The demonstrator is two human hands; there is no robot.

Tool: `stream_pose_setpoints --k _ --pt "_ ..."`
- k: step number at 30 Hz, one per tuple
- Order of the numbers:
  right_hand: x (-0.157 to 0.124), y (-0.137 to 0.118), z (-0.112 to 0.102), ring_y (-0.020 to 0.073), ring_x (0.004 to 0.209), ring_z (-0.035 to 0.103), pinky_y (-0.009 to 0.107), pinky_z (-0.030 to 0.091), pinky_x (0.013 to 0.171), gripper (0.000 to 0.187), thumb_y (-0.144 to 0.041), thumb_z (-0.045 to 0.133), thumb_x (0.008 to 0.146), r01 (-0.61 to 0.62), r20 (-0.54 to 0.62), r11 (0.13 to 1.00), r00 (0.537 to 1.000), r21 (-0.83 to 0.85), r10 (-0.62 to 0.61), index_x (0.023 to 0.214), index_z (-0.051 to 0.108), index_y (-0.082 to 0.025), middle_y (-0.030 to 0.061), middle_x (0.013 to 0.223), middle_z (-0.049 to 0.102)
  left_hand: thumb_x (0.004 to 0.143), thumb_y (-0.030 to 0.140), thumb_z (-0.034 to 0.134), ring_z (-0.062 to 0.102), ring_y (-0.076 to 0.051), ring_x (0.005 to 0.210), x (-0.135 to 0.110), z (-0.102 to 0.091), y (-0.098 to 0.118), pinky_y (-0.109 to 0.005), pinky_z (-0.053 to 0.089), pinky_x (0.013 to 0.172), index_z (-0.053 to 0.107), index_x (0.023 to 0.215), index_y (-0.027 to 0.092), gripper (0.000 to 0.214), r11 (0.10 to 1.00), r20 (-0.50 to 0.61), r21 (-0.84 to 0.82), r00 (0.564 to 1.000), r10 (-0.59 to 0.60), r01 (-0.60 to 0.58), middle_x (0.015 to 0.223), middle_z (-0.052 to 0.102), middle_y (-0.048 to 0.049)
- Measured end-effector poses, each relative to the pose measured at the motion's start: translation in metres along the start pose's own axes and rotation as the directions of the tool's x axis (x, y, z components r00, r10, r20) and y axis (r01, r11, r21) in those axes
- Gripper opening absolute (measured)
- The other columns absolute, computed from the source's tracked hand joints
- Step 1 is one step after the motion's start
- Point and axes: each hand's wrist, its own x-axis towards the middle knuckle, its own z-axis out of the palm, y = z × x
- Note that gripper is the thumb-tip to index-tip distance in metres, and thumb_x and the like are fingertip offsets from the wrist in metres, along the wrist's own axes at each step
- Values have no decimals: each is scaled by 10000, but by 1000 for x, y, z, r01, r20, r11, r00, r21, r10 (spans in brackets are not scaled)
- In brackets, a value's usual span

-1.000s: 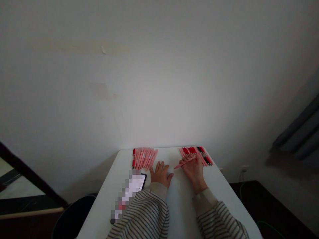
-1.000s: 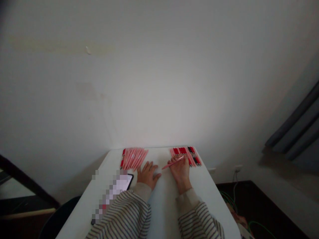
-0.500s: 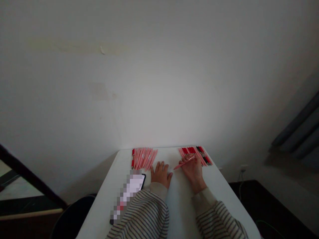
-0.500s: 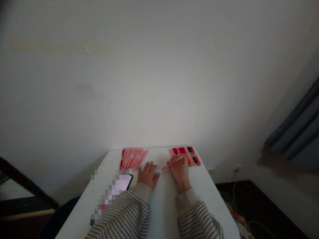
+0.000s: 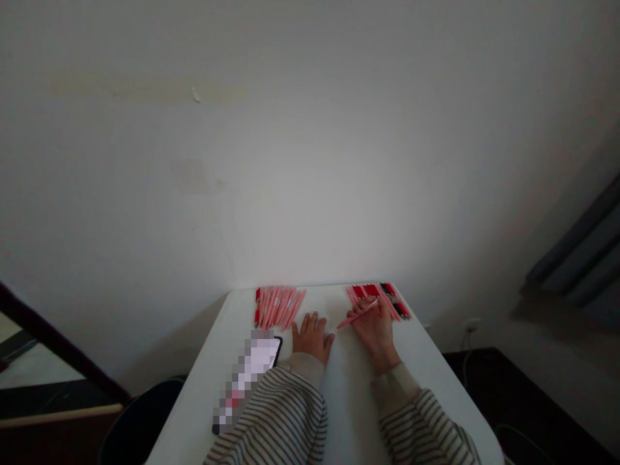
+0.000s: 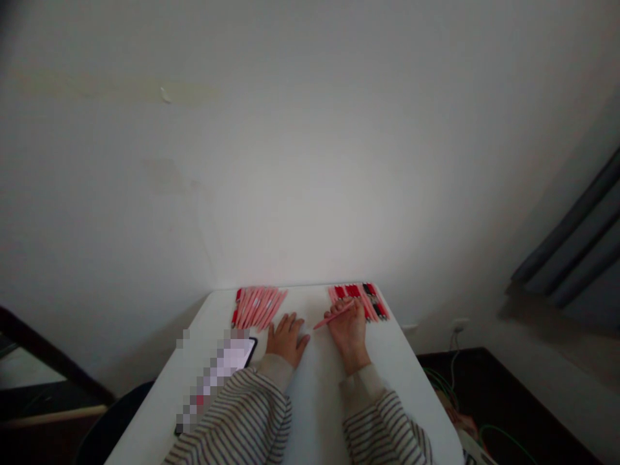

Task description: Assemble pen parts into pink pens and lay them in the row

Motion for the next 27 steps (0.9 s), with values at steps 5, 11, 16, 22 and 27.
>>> stream_pose_setpoints --k 5,11,16,22,27 --pt "-1 -2 1 110 513 442 288 402 548 157 -362 523 775 -1 -16 1000 1000 5 1 692 492 -233 -65 578 475 875 443 348 258 -253 1405 0 0 -2 -596 176 1139 462 1329 259 503 1000 3 10 1000 3 -3 1499 356 -46" --pt "-1 -2 2 103 516 447 267 390 548 149 -384 528 810 0 -42 1000 999 24 1 783 543 -239 -63 593 492 866 423 378 270 -255 1399 -1 -3 0 -587 168 1142 482 1313 250 490 999 -1 -31 1000 -8 8 1487 376 -50" --pt "-2 -2 1 103 519 456 269 395 558 152 -393 535 810 -2 -14 1000 1000 16 2 836 561 -245 -66 597 508 866 421 377 282 -258 1392 -1 -2 1 -589 174 1139 485 1310 258 485 1000 -16 -23 1000 -1 0 1486 379 -49" --pt "-3 -3 3 108 512 451 282 397 557 117 -365 524 798 -15 -18 1000 1000 11 15 780 539 -251 -73 582 494 867 429 371 271 -252 1398 0 3 -1 -584 173 1142 475 1317 269 489 1000 -16 -7 1000 -6 6 1490 373 -39" --pt "-1 -2 1 104 510 442 278 396 555 159 -391 524 822 -14 -17 1000 1000 26 15 760 533 -244 -75 578 487 865 422 375 274 -254 1395 0 2 -1 -590 163 1140 485 1307 259 484 999 -23 -35 1000 -1 0 1488 377 -45"
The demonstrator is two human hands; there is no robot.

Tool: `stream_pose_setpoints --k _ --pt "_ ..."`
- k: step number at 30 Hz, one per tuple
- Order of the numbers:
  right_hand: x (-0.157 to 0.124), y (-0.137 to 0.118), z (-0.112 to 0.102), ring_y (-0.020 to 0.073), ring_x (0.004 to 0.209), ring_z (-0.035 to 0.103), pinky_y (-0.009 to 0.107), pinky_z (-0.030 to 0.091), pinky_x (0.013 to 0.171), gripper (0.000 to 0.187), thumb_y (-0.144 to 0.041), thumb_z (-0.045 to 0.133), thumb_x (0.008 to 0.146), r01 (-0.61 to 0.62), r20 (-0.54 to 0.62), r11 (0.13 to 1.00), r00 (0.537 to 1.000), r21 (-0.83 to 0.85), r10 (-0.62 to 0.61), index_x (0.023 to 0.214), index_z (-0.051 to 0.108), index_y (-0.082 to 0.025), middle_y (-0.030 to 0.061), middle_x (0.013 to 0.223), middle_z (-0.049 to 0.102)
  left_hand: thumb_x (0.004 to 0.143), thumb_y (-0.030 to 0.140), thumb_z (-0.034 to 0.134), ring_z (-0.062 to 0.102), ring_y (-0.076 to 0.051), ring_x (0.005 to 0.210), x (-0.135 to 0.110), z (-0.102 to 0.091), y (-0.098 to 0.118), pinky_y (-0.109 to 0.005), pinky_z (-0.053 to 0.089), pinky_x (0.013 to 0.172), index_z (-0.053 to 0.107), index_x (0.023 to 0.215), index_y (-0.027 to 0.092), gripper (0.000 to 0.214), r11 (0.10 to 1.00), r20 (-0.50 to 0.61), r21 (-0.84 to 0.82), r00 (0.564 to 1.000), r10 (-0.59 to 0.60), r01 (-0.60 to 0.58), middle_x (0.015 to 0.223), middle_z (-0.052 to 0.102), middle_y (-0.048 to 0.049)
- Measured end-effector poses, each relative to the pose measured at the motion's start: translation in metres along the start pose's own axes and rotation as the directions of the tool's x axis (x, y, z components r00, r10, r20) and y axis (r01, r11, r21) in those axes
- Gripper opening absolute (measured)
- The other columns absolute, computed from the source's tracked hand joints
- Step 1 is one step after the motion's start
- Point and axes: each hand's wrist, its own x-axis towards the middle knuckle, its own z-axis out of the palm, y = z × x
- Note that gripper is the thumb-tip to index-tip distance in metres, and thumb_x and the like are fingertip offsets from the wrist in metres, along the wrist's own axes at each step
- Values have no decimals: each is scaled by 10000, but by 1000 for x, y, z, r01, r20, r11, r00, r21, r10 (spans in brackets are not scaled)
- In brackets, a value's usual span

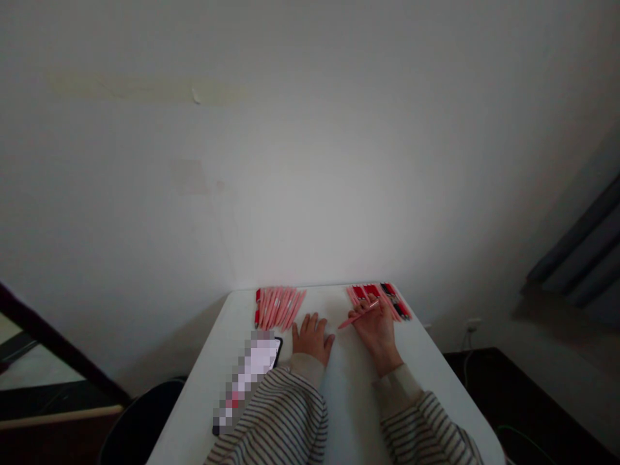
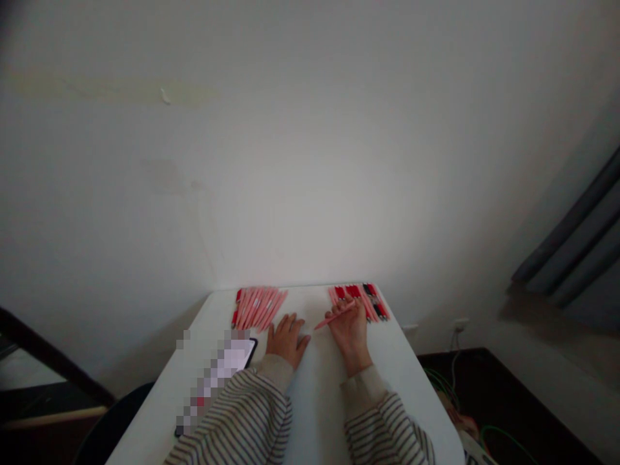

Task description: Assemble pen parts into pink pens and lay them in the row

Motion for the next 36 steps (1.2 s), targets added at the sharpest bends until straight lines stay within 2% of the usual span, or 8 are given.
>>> stream_pose_setpoints --k 8,14,18,20,26,30,33,36 --pt "3 3 -6 97 531 449 269 412 566 254 -488 557 846 -13 35 1000 999 -14 14 799 538 -239 -72 603 490 863 421 379 271 -256 1397 -1 -6 1 -584 147 1145 489 1305 243 489 1000 21 -28 1000 -5 6 1491 370 -49" --pt "3 4 -1 84 520 438 250 413 538 319 -529 600 798 8 -6 995 1000 -101 -9 745 526 -223 -73 602 483 862 420 391 276 -256 1395 -1 -7 2 -582 155 1145 492 1302 248 483 1000 17 -29 1000 -10 11 1488 375 -47" --pt "-1 3 1 73 569 475 247 448 587 192 -279 721 675 25 -44 971 998 -238 -36 787 577 -218 -66 680 547 860 423 404 277 -248 1396 0 -6 2 -579 163 1146 502 1288 260 469 1000 18 -22 1000 -16 17 1484 382 -37" --pt "-2 3 -1 71 588 487 244 459 600 246 -189 715 619 50 -38 948 997 -315 -65 837 606 -222 -59 724 572 858 422 408 278 -248 1396 0 -4 1 -581 167 1144 504 1284 264 464 1000 17 -20 1000 -16 16 1483 385 -36" --pt "0 -3 -9 112 616 517 287 502 603 184 -275 713 634 127 -46 831 983 -541 -179 795 641 -222 -11 741 585 856 434 418 274 -249 1398 2 -1 -3 -585 160 1145 496 1292 265 474 999 18 -30 1000 -14 14 1485 382 -37" --pt "-2 -8 -10 111 614 531 278 508 594 243 -343 741 631 128 -32 773 981 -621 -189 819 659 -214 -7 752 592 853 419 438 294 -257 1387 3 1 -5 -589 172 1138 515 1271 270 450 999 -11 -36 1000 -7 7 1469 407 -47" --pt "-5 -10 -11 114 663 563 279 521 636 306 -395 728 656 153 4 675 976 -722 -216 886 672 -200 2 807 620 842 381 475 328 -264 1367 4 2 -6 -599 190 1125 543 1234 260 416 999 -51 -50 999 -3 0 1436 452 -61" --pt "-7 -11 -17 141 726 598 314 536 693 384 -450 698 688 195 65 537 966 -821 -251 962 666 -183 35 877 654 822 326 517 427 -269 1286 7 1 -8 -564 279 1092 568 1203 222 398 996 -114 -85 993 -5 -5 1331 546 -91"
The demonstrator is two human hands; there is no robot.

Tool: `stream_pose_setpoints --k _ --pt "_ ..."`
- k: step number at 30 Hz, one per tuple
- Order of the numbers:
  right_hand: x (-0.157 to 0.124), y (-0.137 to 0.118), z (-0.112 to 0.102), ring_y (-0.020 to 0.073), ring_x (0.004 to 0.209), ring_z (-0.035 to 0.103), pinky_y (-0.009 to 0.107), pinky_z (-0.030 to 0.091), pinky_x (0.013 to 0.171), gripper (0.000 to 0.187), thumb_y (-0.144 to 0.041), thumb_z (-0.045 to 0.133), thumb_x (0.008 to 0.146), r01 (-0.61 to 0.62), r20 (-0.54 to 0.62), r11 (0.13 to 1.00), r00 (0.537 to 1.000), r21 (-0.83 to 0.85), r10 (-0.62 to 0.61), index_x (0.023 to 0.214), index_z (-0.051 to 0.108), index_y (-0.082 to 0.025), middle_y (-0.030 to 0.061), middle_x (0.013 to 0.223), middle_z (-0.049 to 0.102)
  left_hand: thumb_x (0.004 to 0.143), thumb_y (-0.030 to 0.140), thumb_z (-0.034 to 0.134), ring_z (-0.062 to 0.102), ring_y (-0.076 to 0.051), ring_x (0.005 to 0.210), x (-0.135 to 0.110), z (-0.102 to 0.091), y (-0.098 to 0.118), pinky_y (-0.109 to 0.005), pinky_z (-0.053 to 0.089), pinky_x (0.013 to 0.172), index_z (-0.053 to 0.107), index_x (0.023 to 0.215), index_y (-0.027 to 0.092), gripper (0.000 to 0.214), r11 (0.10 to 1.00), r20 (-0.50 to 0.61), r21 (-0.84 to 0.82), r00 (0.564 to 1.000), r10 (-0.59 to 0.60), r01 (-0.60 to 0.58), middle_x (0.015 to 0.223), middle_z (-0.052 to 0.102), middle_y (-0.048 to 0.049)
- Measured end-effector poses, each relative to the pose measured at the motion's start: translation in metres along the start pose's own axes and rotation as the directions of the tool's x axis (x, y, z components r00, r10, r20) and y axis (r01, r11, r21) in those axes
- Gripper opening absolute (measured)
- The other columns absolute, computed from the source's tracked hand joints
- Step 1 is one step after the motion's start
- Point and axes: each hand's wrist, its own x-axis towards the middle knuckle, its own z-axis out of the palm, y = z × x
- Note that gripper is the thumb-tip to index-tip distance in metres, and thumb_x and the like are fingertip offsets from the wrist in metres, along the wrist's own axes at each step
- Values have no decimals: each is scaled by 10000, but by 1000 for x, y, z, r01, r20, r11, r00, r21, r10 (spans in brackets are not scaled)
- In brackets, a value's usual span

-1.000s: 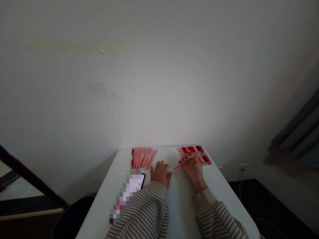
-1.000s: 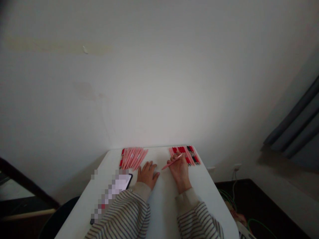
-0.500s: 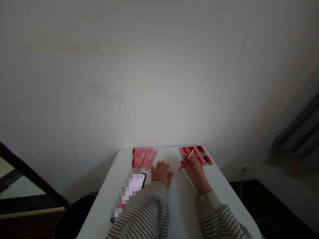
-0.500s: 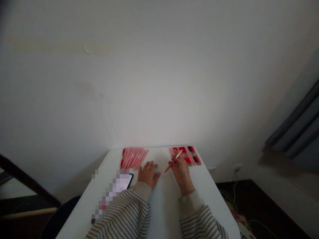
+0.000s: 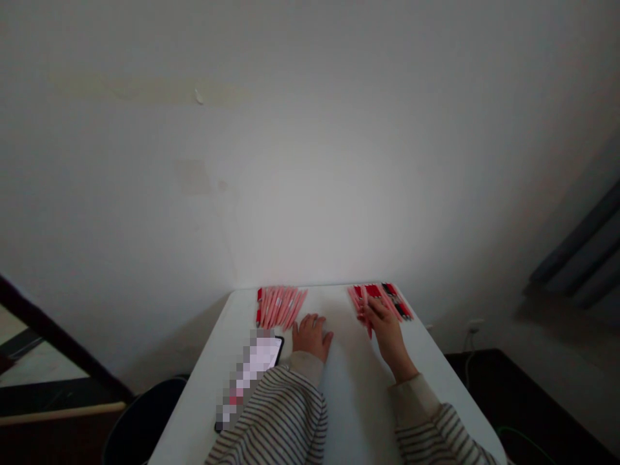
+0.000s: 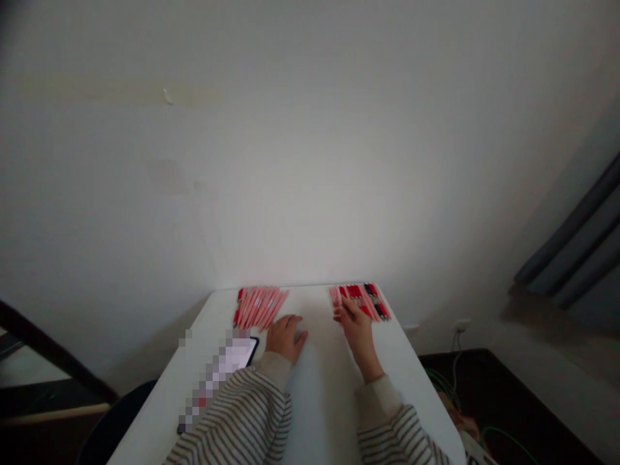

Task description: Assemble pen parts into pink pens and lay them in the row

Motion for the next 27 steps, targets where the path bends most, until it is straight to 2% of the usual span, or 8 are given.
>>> stream_pose_setpoints --k 4,7,8,10,14,23,27 --pt "-2 5 -2 169 754 614 351 535 704 424 -485 603 782 162 77 956 986 -244 -148 1075 635 -181 80 948 676 779 245 573 542 -241 1096 8 0 -7 -434 423 980 624 1111 174 343 995 -157 -77 987 44 -56 1120 634 -103" --pt "-8 5 -2 218 997 591 413 473 908 333 -429 531 858 369 195 816 929 -444 -314 1068 652 -201 100 1052 662 769 219 590 541 -218 1036 12 2 -12 -410 440 945 650 1049 211 287 982 -361 -108 926 108 -156 1043 632 -73" --pt "-11 4 -1 222 1031 578 427 444 953 314 -407 502 881 414 250 766 910 -491 -331 1074 656 -214 97 1063 657 776 228 589 534 -214 1035 13 2 -12 -409 438 944 652 1046 226 277 975 -416 -112 900 129 -192 1040 627 -66" --pt "-17 2 2 209 1006 582 407 451 944 312 -357 438 919 446 331 709 892 -546 -307 1109 651 -232 92 1046 647 793 264 590 516 -212 1049 14 3 -13 -412 431 948 652 1063 250 277 962 -484 -109 859 167 -249 1055 617 -59" --pt "-26 -4 8 193 928 584 363 487 861 329 -297 398 936 473 440 655 868 -589 -231 1158 636 -250 87 997 620 786 341 617 498 -221 1052 14 4 -12 -430 420 947 671 1050 296 273 955 -509 -80 835 207 -286 1071 611 -49" --pt "-30 -6 14 181 921 565 340 472 861 316 -247 432 923 504 516 659 833 -559 -200 1167 632 -259 66 974 607 805 372 581 487 -225 1050 14 8 -12 -446 411 940 719 860 290 170 965 -478 -88 860 178 -249 1059 606 -47" --pt "-28 -3 10 189 923 565 344 469 861 306 -286 438 925 488 503 662 843 -568 -191 1152 639 -242 72 976 610 818 367 556 476 -225 1078 15 4 -14 -446 383 971 721 844 302 179 978 -462 -92 878 126 -189 1085 601 -42"
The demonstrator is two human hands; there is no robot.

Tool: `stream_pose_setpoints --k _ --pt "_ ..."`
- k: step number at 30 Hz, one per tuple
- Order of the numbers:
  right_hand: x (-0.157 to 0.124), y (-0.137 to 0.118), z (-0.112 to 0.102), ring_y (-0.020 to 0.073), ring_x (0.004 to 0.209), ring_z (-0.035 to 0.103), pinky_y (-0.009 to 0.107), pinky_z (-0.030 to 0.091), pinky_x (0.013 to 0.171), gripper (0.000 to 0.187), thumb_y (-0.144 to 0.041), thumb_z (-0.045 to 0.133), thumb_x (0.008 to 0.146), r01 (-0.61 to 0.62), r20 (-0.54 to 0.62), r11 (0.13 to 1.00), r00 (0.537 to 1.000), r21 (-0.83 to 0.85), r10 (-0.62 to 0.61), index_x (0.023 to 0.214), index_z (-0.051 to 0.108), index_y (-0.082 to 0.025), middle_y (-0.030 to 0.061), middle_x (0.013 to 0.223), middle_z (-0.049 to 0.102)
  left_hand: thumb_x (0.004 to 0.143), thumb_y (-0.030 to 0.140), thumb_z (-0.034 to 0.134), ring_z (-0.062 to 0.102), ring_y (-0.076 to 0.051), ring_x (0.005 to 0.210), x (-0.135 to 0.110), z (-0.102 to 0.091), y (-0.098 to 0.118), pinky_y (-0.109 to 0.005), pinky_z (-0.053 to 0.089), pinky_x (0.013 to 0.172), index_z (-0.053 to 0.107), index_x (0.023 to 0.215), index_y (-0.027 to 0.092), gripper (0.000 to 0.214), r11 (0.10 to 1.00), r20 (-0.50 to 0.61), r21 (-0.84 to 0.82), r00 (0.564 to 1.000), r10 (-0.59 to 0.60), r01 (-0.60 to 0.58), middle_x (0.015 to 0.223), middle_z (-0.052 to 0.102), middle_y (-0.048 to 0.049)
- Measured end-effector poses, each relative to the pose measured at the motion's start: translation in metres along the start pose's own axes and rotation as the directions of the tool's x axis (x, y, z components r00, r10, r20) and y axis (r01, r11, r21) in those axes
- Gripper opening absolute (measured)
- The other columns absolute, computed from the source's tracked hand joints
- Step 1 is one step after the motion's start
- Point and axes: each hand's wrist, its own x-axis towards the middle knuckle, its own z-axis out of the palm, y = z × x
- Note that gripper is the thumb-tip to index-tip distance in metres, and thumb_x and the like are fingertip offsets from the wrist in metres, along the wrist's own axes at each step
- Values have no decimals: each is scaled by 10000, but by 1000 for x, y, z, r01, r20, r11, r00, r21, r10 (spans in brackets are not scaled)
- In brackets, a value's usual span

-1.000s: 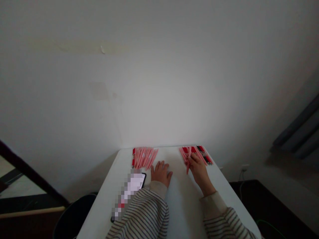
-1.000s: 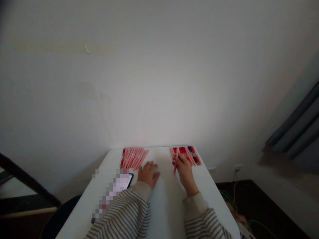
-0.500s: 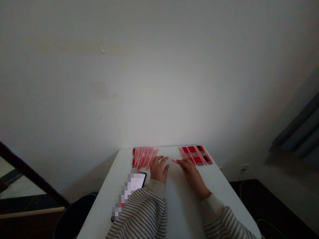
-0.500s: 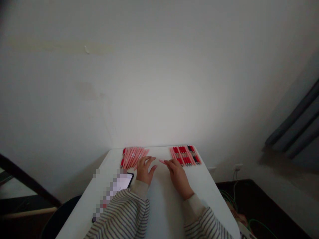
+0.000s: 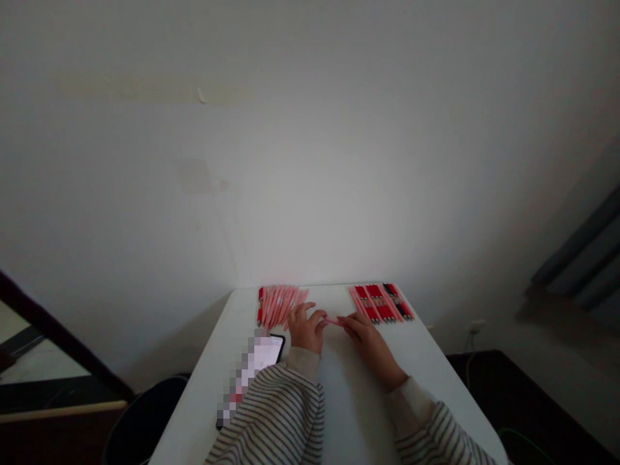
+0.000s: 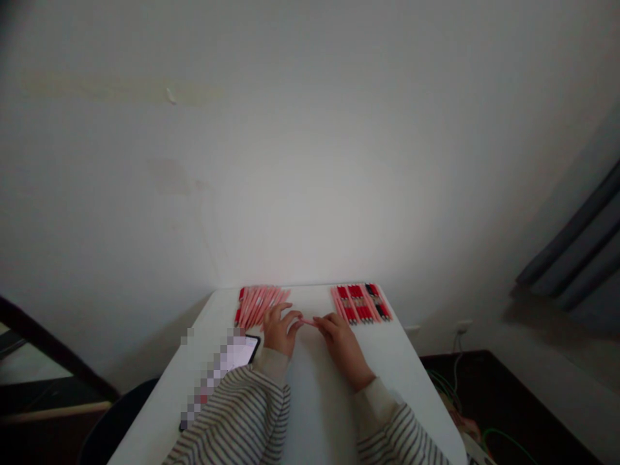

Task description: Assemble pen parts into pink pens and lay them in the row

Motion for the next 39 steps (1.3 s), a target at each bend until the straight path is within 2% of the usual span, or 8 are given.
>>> stream_pose_setpoints --k 4,6,15,25,29,32,35,39 --pt "0 10 -5 197 939 569 356 471 864 311 -326 439 924 -27 -22 1000 999 1 27 1155 632 -250 74 992 614 833 401 515 490 -224 1096 5 -5 -7 -432 371 982 725 848 307 231 996 19 37 996 -83 82 1081 606 -50" --pt "-1 15 -6 206 944 568 373 470 872 304 -332 451 917 -33 -57 999 998 -8 32 1136 640 -239 82 1000 616 836 400 505 497 -222 1096 7 -6 -9 -431 363 990 725 842 298 243 992 -15 48 994 -112 112 1075 609 -57" --pt "-2 19 -5 199 920 563 351 467 844 278 -332 459 918 -37 -57 998 998 -46 34 1065 671 -227 79 969 611 821 384 536 494 -226 1093 6 -3 -11 -428 344 977 711 871 289 205 987 -30 100 992 -120 122 1081 608 -64" --pt "-5 10 -10 198 860 541 338 453 780 286 -219 489 869 -27 -72 970 997 -240 10 1069 692 -243 75 886 605 828 401 520 474 -236 1094 7 4 -7 -438 346 983 716 929 293 245 982 -49 125 989 -136 142 1090 591 -78" --pt "-7 12 -12 199 845 532 327 422 757 279 -225 516 854 -38 -60 943 998 -331 19 1058 702 -271 58 813 602 834 375 513 461 -253 1127 10 9 -3 -490 304 1017 710 986 302 259 974 -51 141 984 -169 175 1132 579 -94" --pt "-8 15 -11 209 859 520 333 403 760 251 -262 534 857 -51 -101 926 995 -374 14 1033 712 -287 61 788 607 835 382 512 436 -272 1158 14 16 1 -519 277 1035 706 1014 310 274 968 -71 146 978 -197 206 1193 558 -102" --pt "-9 18 -10 224 880 505 351 388 766 236 -287 534 864 -84 -162 907 987 -413 17 1017 713 -291 70 814 618 782 420 589 417 -284 1170 20 23 8 -499 298 1031 693 1054 302 314 965 -85 131 973 -217 226 1222 537 -98" --pt "-8 22 -12 245 891 494 373 362 755 226 -289 546 857 -201 -299 867 952 -457 64 1018 704 -298 74 854 623 709 436 677 402 -297 1193 34 37 19 -541 252 1060 693 1045 288 368 972 -26 92 976 -215 217 1238 520 -102"
